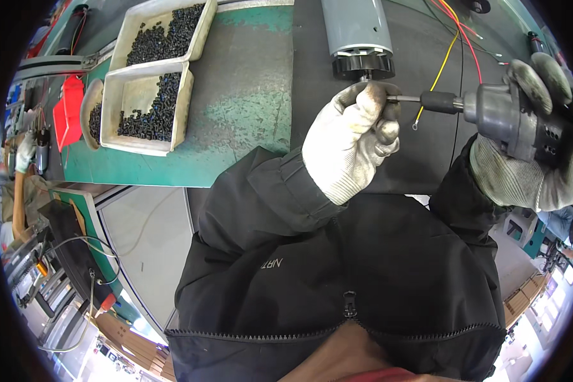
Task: Assembling components of electric motors by attaching fan housings and screws using an electric screwdriver and pliers.
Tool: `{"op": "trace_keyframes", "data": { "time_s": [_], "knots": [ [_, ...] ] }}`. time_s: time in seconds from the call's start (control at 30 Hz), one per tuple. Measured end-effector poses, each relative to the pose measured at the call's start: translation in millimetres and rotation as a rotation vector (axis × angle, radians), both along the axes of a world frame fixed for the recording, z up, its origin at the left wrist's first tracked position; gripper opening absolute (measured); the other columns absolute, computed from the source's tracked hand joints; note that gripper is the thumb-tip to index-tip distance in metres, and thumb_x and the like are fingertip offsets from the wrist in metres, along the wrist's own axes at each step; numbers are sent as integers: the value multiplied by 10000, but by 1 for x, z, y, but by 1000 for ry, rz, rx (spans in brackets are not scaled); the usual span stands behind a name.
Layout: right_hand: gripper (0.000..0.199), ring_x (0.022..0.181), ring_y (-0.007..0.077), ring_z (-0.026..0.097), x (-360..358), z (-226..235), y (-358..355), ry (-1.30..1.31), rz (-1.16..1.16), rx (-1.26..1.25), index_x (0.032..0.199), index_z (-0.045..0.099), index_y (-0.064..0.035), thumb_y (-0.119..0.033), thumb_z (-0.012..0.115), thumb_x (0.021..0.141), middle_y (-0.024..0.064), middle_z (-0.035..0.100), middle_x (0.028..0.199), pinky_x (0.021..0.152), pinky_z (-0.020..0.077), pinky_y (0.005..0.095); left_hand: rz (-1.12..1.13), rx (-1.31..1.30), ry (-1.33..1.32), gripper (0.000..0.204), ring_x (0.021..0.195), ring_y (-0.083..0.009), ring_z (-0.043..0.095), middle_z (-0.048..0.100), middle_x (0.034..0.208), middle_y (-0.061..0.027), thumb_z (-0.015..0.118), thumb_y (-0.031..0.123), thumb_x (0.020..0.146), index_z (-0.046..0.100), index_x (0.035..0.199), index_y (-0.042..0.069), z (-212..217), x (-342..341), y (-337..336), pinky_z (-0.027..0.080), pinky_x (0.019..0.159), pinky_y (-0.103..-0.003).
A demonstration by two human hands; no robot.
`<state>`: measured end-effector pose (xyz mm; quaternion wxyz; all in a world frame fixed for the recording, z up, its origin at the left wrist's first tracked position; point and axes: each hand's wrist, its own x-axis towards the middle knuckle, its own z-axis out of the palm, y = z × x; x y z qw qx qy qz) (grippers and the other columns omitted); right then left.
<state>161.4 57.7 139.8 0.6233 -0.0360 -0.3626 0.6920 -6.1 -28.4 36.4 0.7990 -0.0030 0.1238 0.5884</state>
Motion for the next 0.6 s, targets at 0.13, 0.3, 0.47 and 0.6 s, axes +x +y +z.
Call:
{"op": "trace_keyframes", "data": {
  "time_s": [0.13, 0.3, 0.47, 0.6],
  "knots": [
    [295, 860, 139, 410, 4, -8, 0, -31, -18, -4, 939, 492, -94, -88, 630, 678, 11, 456, 919, 745, 356, 295, 19, -14, 42, 309, 606, -79, 435, 544, 846, -13, 656, 291, 893, 541, 1067, 63, -5, 7, 0, 366, 552, -233],
    [296, 857, 135, 411, 9, -18, -4, -43, -26, -34, 941, 493, -93, -87, 629, 678, 9, 456, 919, 737, 357, 286, 34, -81, 447, 294, 548, -77, 403, 502, 736, -16, 640, 313, 905, 509, 925, 51, -8, 19, -8, 345, 522, -246],
    [295, 852, 131, 419, 17, -26, -2, -118, -45, -57, 954, 500, -95, -92, 618, 683, -6, 464, 922, 720, 373, 271, -80, -139, 269, 322, 486, -57, 363, 461, 701, 1, 636, 365, 901, 469, 836, 98, -15, 21, -6, 321, 501, -233],
    [254, 855, 144, 424, 21, -28, 10, -70, 73, -5, 940, 509, -86, -107, 618, 711, 13, 468, 929, 730, 377, 279, -90, -44, 252, 314, 481, -57, 349, 451, 695, -1, 621, 360, 913, 463, 828, 102, -20, 16, -3, 312, 502, -224]
  ]
}}
